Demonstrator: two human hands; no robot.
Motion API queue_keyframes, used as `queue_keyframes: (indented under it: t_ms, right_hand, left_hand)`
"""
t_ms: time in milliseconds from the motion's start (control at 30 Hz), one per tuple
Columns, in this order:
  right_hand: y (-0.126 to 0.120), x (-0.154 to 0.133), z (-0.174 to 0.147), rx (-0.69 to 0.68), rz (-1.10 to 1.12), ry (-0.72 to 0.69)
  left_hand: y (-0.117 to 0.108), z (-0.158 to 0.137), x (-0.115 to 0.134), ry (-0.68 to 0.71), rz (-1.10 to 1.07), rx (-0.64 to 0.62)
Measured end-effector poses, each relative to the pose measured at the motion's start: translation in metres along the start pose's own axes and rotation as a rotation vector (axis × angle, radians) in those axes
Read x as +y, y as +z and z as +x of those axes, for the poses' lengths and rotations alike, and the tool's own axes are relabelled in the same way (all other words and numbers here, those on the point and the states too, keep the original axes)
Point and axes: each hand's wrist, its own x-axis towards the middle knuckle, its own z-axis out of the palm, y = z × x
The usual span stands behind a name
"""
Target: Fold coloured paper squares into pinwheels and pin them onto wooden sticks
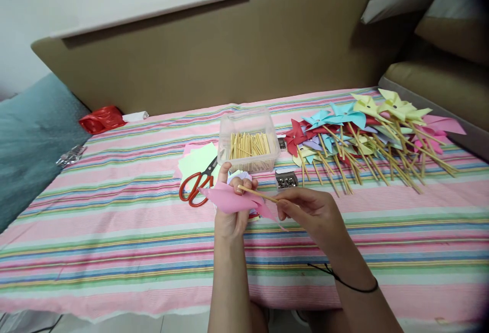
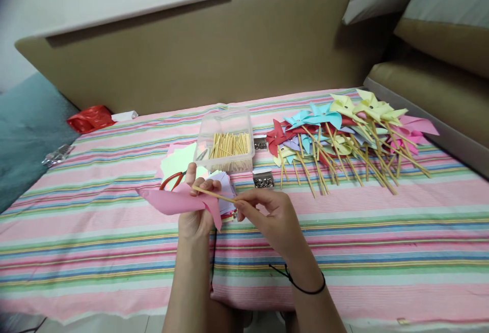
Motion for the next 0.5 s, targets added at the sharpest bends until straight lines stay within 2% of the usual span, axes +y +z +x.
queue_keyframes:
  t_ms: [300, 500]
  right_hand:
    - [0.0001, -0.0009, -0.0009, 0.029, -0.038, -0.037]
    - [0.0011, -0.0006, 0.0001, 0.041, -0.069, -0.060]
  left_hand:
    - [-0.0012, -0.0012, -0.0014, 0.001, -0.036, -0.017]
    - [0.0007, -0.0023, -0.0030, 0.032, -0.043, 0.043]
